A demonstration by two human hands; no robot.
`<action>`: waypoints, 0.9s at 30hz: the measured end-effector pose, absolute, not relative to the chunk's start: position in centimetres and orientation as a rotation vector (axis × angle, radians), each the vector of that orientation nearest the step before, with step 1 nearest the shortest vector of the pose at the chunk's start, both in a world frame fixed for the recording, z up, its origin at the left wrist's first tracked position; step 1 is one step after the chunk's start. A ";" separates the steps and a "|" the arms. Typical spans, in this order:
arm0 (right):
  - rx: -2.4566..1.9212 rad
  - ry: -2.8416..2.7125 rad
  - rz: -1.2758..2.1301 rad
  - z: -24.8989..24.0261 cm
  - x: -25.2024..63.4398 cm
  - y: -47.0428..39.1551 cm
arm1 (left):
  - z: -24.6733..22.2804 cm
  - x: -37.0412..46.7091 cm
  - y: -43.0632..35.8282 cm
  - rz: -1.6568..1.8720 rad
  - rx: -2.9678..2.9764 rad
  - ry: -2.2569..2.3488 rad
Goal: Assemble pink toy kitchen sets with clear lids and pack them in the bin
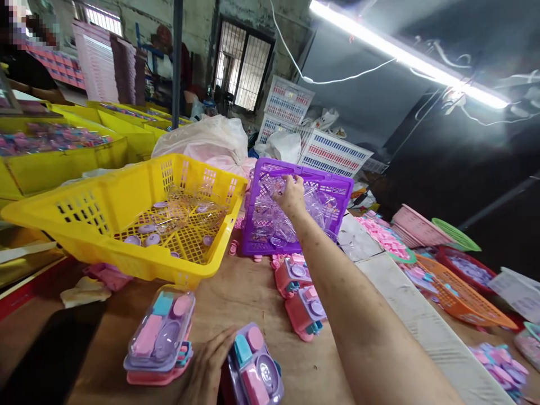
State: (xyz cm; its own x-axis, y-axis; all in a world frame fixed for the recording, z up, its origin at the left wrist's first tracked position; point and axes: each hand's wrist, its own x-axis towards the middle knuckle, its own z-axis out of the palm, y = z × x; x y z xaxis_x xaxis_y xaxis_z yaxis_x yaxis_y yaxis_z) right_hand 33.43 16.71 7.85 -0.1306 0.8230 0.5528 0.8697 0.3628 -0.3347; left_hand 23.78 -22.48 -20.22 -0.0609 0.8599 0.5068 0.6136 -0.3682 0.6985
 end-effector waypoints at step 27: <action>-0.794 -2.673 0.603 0.4 40.5 -16.2 | -13.7 22.4 -23.0 1.323 1.615 1.383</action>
